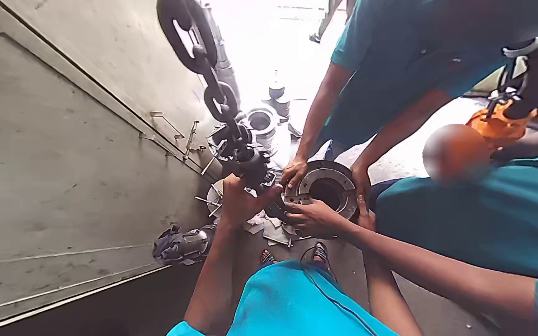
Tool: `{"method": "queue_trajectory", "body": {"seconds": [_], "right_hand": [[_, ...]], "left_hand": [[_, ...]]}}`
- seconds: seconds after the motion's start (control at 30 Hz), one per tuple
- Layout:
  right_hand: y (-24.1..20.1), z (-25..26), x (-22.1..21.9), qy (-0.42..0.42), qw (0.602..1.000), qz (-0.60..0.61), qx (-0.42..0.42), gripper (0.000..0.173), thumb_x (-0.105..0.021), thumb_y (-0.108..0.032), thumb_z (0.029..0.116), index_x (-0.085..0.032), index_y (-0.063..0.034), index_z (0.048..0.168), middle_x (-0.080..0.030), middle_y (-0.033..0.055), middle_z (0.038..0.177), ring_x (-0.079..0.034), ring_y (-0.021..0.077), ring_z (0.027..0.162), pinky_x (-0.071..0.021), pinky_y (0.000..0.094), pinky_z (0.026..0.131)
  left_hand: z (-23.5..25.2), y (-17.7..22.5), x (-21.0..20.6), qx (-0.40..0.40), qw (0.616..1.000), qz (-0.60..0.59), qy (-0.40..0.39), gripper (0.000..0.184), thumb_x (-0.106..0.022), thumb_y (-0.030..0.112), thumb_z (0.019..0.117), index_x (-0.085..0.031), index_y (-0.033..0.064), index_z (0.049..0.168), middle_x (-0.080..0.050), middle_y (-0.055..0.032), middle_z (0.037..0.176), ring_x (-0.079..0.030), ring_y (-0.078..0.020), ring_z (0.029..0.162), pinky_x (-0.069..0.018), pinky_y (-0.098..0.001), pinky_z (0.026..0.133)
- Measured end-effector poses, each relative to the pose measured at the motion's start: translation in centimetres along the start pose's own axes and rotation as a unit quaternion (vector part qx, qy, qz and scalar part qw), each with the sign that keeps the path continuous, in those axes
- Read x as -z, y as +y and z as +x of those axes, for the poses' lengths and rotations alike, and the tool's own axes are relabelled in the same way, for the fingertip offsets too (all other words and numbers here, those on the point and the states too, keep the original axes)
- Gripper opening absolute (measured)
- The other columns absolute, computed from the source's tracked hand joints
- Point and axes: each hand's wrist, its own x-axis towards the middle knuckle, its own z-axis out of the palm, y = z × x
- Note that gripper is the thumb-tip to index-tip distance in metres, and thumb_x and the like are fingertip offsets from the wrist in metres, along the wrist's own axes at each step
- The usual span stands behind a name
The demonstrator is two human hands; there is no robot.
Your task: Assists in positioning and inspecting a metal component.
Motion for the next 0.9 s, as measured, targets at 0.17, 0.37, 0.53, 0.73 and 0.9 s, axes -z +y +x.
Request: {"method": "queue_trajectory", "body": {"seconds": [0.17, 0.37, 0.53, 0.73, 0.9], "right_hand": [[0.2, 0.1, 0.2, -0.016, 1.000, 0.018, -0.001, 0.052, -0.037, -0.051, 0.1081, -0.050, -0.0243, 0.151, -0.062, 0.0060, 0.141, -0.063, 0.0231, 0.122, -0.0549, 0.0503, 0.094], [-0.5, -10.2, -9.9, 0.285, 0.906, -0.308, 0.067, 0.038, -0.067, -0.009, 0.0982, -0.061, -0.0035, 0.136, -0.072, 0.0136, 0.121, -0.072, 0.0259, 0.104, -0.0591, 0.0449, 0.089], [0.8, -4.6, -12.2, 0.404, 0.669, -0.488, 0.390, 0.081, -0.081, -0.049, 0.0805, -0.054, -0.0067, 0.144, -0.061, 0.0134, 0.140, -0.061, 0.0274, 0.126, -0.0529, 0.0509, 0.103], [-0.4, -0.7, -12.6, 0.443, 0.613, -0.471, 0.455, 0.058, -0.081, -0.037, 0.0747, -0.061, -0.0003, 0.116, -0.073, 0.0093, 0.091, -0.073, 0.0170, 0.081, -0.0619, 0.0368, 0.075], [-0.3, -1.0, -11.5, 0.387, 0.610, -0.455, 0.520, 0.035, -0.082, -0.023, 0.0760, -0.070, -0.0055, 0.104, -0.075, 0.0088, 0.100, -0.073, 0.0160, 0.092, -0.0620, 0.0346, 0.083]], "left_hand": [[-0.1, 0.6, 0.6, 0.039, 0.988, 0.144, 0.043, 0.057, -0.073, 0.065, 0.0781, -0.067, 0.0090, 0.075, -0.062, -0.0030, 0.062, -0.061, -0.0143, 0.055, -0.0490, -0.0405, 0.051], [-1.4, 0.3, 1.0, 0.091, 0.995, -0.028, 0.038, 0.043, -0.083, 0.033, 0.0783, -0.073, 0.0075, 0.112, -0.077, -0.0009, 0.101, -0.073, -0.0084, 0.089, -0.0638, -0.0354, 0.080], [-3.0, 3.2, -0.9, 0.106, 0.994, -0.009, 0.039, 0.037, -0.078, 0.035, 0.0870, -0.071, 0.0020, 0.102, -0.075, -0.0021, 0.088, -0.071, -0.0062, 0.081, -0.0620, -0.0318, 0.078], [-5.1, 6.6, 0.0, 0.107, 0.987, 0.120, 0.002, 0.039, -0.064, 0.046, 0.0952, -0.073, 0.0092, 0.085, -0.069, -0.0022, 0.071, -0.069, -0.0138, 0.068, -0.0569, -0.0395, 0.064], [-5.4, 7.5, 1.8, 0.076, 0.981, 0.177, -0.031, 0.040, -0.061, 0.046, 0.0956, -0.074, 0.0088, 0.085, -0.070, -0.0055, 0.071, -0.071, -0.0188, 0.068, -0.0571, -0.0423, 0.061]]}}
